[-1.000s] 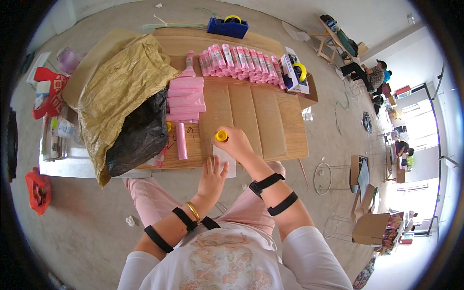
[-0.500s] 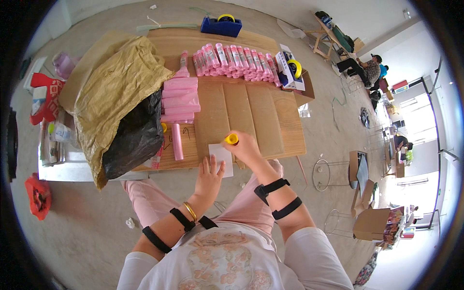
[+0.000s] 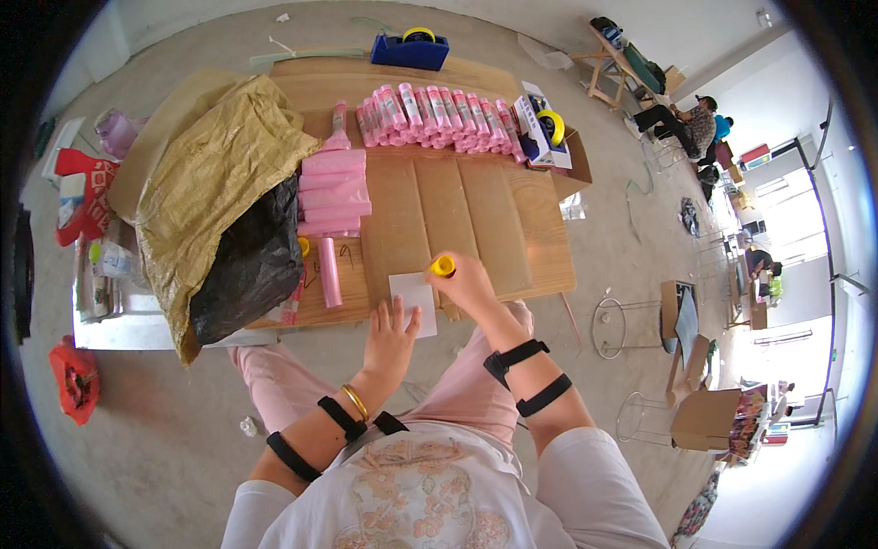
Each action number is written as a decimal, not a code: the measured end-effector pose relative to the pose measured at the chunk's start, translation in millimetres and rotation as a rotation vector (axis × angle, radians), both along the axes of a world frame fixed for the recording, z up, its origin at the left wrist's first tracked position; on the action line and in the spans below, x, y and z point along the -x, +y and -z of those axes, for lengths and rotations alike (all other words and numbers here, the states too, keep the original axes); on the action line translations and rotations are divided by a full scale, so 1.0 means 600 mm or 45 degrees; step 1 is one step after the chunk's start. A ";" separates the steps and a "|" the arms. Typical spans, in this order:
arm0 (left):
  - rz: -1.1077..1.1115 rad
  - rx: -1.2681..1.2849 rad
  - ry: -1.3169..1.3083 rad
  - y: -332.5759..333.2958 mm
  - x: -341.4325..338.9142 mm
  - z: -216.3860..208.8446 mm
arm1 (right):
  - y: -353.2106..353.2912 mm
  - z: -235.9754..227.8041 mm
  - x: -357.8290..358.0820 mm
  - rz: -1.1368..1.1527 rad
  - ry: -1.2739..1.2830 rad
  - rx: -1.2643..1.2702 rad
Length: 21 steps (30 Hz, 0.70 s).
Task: Applying labels to small pink plastic tubes using a glue stick.
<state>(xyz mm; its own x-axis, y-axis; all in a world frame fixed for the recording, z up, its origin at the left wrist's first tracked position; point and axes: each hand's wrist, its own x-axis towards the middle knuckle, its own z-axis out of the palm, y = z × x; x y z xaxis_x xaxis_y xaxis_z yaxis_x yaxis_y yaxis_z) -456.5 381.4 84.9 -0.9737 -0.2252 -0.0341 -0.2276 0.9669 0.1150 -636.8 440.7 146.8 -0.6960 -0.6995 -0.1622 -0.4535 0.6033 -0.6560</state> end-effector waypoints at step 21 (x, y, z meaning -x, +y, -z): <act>-0.005 -0.001 0.017 0.001 0.002 0.006 | -0.026 -0.002 -0.046 -0.080 -0.054 -0.012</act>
